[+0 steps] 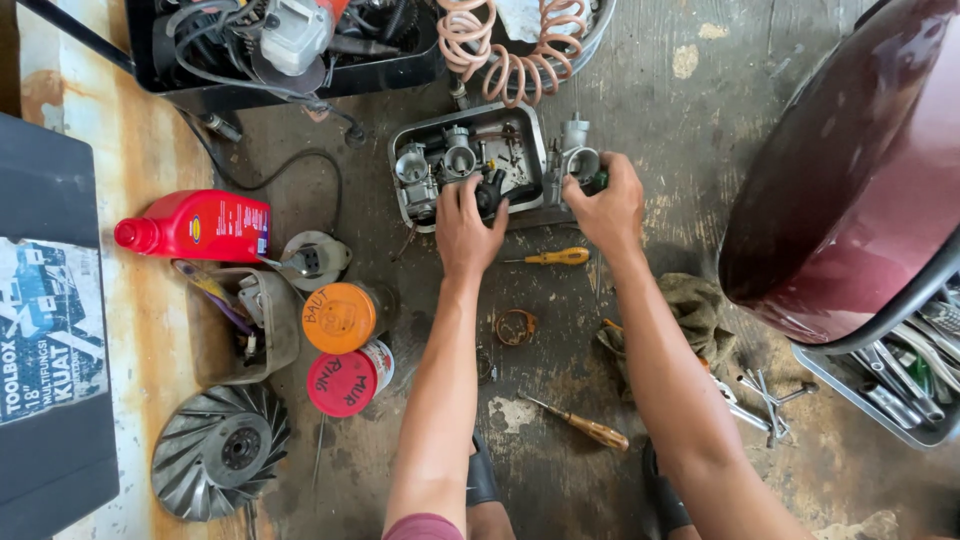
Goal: The person sits on the floor in a workshop and organizes tools, picking up a wrench and a screwdriver. They then use a cloth to wipe the wrench and the screwdriver, cleaning them before placing them back into a metal tray.
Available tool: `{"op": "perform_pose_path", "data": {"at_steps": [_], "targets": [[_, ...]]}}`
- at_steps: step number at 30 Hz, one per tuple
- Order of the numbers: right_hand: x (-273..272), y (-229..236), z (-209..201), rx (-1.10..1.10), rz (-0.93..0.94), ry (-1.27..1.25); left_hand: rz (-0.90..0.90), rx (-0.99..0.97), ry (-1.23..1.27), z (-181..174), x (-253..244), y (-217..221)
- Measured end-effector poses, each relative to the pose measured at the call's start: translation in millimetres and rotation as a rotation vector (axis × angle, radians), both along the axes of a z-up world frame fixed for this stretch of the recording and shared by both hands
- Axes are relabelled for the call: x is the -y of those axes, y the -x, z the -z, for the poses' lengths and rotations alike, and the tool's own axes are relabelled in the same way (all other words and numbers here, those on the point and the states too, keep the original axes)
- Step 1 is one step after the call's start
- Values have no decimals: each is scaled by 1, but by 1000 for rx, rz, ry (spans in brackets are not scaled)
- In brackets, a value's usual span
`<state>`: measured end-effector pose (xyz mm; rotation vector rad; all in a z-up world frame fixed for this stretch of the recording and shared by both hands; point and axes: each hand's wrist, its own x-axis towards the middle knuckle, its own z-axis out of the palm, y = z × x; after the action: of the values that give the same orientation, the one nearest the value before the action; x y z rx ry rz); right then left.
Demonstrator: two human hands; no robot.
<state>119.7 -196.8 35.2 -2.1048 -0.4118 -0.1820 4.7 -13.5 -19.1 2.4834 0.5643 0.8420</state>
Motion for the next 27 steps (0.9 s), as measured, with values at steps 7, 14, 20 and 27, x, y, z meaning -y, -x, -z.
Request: {"op": "perform_pose_path", "data": {"at_steps": [7, 14, 20, 27], "targets": [[-2, 0, 6, 130, -33, 24, 23, 64, -29, 7, 7, 6], [3, -2, 11, 87, -45, -30, 71, -105, 86, 20, 12, 14], [6, -4, 12, 45, -13, -11, 99, -175, 43, 21, 16, 9], [4, -4, 10, 42, 13, -1, 79, -180, -160, 24, 21, -8]]}}
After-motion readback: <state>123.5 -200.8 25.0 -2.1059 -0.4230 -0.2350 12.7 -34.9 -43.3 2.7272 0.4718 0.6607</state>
